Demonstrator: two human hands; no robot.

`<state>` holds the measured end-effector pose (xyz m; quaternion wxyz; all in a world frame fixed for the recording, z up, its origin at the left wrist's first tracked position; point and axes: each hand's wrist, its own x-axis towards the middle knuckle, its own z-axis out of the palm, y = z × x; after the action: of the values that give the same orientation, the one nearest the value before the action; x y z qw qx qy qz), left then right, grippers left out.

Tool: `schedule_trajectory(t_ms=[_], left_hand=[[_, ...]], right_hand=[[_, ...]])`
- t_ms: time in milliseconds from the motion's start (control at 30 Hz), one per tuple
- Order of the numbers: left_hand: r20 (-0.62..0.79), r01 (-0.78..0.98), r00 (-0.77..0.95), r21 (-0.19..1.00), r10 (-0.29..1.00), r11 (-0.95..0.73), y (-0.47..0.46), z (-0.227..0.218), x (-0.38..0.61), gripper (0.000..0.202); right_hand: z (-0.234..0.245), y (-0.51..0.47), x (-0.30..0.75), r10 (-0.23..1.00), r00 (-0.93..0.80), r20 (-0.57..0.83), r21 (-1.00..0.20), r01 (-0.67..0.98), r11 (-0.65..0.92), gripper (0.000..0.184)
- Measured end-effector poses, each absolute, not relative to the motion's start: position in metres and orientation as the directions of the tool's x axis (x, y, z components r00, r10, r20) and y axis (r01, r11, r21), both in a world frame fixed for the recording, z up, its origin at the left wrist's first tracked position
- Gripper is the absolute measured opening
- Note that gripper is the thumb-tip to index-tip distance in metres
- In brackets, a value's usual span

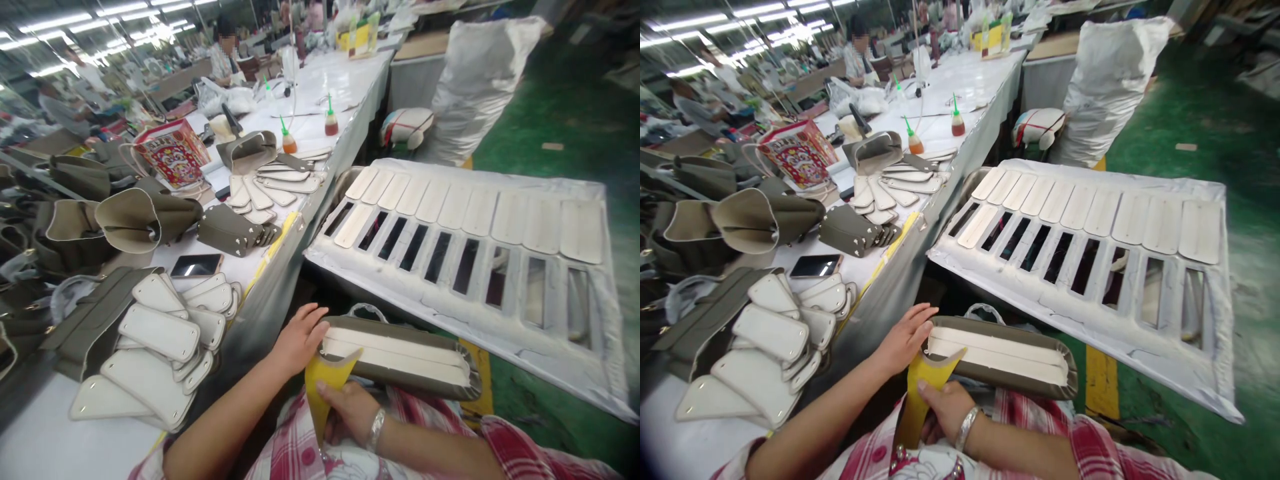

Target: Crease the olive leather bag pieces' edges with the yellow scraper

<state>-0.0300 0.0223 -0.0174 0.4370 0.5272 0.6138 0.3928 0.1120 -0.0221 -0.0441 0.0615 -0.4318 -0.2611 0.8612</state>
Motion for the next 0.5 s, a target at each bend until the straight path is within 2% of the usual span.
schedule_trajectory(t_ms=[67,167,500], left_hand=[[-0.044,0.366,0.02,0.93,0.999,0.034,0.028,-0.011,-0.023,0.035],[-0.001,0.376,0.095,0.926,0.995,-0.035,0.035,-0.007,-0.009,0.037],[-0.008,0.625,0.008,0.781,1.0,0.002,0.046,-0.011,0.003,0.043]], right_hand=[[-0.042,-0.023,0.11,0.347,-0.6,-0.721,-0.505,0.111,-0.856,0.055],[-0.039,-0.023,0.11,0.356,-0.583,-0.73,-0.499,0.1,-0.861,0.055],[-0.048,-0.013,0.117,0.373,-0.573,-0.73,-0.5,0.076,-0.863,0.053]])
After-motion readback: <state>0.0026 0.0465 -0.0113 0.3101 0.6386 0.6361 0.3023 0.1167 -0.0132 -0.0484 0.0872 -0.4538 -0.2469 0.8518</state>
